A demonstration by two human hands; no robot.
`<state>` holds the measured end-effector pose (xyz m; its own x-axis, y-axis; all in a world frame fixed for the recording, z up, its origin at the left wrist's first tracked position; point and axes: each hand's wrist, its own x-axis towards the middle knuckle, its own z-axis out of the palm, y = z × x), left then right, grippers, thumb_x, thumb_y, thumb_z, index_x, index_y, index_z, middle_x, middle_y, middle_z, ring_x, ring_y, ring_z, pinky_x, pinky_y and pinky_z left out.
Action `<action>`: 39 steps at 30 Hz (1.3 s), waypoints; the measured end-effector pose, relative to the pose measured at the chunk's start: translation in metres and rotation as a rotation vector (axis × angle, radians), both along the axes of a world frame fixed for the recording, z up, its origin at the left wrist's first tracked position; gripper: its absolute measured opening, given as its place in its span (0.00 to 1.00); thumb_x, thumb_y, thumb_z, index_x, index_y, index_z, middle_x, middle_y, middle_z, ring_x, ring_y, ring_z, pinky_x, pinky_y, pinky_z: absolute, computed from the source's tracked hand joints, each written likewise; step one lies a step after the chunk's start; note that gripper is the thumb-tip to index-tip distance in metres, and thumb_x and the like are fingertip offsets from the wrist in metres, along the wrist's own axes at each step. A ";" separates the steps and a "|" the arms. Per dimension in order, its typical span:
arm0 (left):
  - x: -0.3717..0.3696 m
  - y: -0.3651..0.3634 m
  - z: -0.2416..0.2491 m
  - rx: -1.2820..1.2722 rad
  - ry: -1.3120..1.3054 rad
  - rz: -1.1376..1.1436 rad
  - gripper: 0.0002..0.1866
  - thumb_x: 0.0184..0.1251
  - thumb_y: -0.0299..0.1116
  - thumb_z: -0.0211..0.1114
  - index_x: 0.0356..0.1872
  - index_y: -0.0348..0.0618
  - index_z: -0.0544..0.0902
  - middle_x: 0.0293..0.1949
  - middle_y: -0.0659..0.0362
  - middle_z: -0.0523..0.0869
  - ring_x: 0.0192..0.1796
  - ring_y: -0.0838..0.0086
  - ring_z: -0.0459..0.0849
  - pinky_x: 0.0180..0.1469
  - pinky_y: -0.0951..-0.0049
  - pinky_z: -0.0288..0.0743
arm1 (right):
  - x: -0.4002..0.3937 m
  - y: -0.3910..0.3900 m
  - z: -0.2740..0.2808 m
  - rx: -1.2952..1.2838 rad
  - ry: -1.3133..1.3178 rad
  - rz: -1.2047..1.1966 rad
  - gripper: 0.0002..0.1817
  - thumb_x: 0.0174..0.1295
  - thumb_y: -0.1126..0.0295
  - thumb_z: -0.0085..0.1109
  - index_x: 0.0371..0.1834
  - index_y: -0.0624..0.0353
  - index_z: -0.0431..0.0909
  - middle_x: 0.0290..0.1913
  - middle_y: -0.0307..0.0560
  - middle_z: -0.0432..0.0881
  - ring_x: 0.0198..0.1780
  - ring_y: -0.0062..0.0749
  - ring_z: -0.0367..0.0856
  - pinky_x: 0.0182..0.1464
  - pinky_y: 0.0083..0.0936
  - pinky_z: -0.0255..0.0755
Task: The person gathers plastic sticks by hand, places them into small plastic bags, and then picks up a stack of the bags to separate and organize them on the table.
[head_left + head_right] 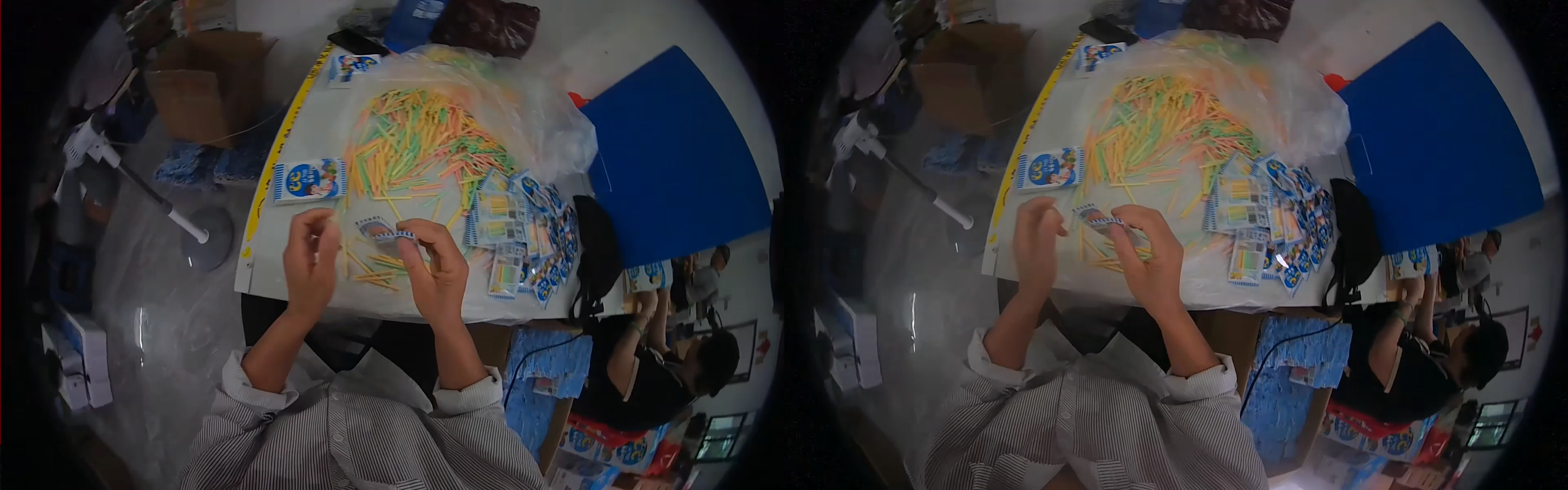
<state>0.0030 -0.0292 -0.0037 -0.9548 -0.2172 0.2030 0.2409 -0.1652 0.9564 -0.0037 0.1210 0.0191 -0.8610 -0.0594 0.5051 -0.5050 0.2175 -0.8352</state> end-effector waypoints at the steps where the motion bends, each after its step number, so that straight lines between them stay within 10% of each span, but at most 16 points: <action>1: -0.001 -0.004 -0.001 0.004 0.058 0.038 0.13 0.58 0.29 0.57 0.43 0.36 0.69 0.40 0.57 0.75 0.42 0.82 0.73 0.41 0.80 0.69 | 0.004 0.002 0.003 0.001 0.003 -0.037 0.09 0.54 0.78 0.54 0.39 0.63 0.71 0.37 0.41 0.74 0.38 0.21 0.71 0.40 0.17 0.66; 7: 0.003 0.003 -0.012 -0.188 0.145 -0.278 0.25 0.54 0.29 0.61 0.54 0.38 0.63 0.52 0.56 0.66 0.53 0.75 0.66 0.56 0.74 0.59 | 0.012 0.004 -0.014 -0.494 -0.369 0.235 0.05 0.59 0.75 0.48 0.38 0.62 0.68 0.37 0.39 0.74 0.39 0.16 0.70 0.43 0.14 0.64; 13: 0.000 0.001 -0.018 -0.150 -0.377 -0.554 0.14 0.52 0.24 0.62 0.42 0.37 0.75 0.38 0.61 0.79 0.39 0.82 0.75 0.42 0.81 0.69 | 0.015 0.008 -0.023 -0.561 -0.394 0.301 0.09 0.58 0.76 0.49 0.42 0.62 0.66 0.38 0.41 0.74 0.42 0.19 0.71 0.46 0.18 0.65; 21: 0.004 0.014 -0.014 -0.103 -0.217 -0.515 0.10 0.54 0.23 0.61 0.38 0.37 0.77 0.33 0.62 0.80 0.36 0.82 0.77 0.39 0.82 0.70 | 0.030 0.046 -0.047 -0.263 -0.402 0.084 0.04 0.52 0.78 0.57 0.31 0.62 0.74 0.34 0.37 0.75 0.37 0.17 0.72 0.39 0.15 0.67; 29: 0.005 0.003 -0.039 -0.480 0.018 -0.159 0.10 0.56 0.24 0.58 0.40 0.36 0.74 0.33 0.57 0.80 0.37 0.76 0.79 0.42 0.78 0.71 | -0.004 0.255 -0.046 -0.016 -0.214 -0.589 0.05 0.54 0.77 0.53 0.34 0.62 0.71 0.30 0.36 0.76 0.32 0.14 0.70 0.34 0.11 0.63; 36: 0.006 0.006 -0.042 -0.576 0.093 -0.093 0.12 0.55 0.23 0.58 0.42 0.37 0.73 0.32 0.56 0.80 0.35 0.74 0.79 0.39 0.77 0.72 | -0.021 0.270 -0.048 -0.038 -0.336 -0.500 0.06 0.52 0.75 0.56 0.33 0.61 0.71 0.29 0.37 0.76 0.29 0.16 0.72 0.35 0.15 0.66; 39: 0.007 0.005 -0.044 -0.559 0.096 -0.082 0.14 0.54 0.22 0.59 0.43 0.37 0.72 0.32 0.56 0.80 0.35 0.74 0.79 0.39 0.77 0.72 | -0.019 0.253 -0.058 0.483 -0.130 -0.897 0.10 0.49 0.71 0.61 0.32 0.59 0.72 0.28 0.39 0.76 0.28 0.21 0.71 0.33 0.19 0.66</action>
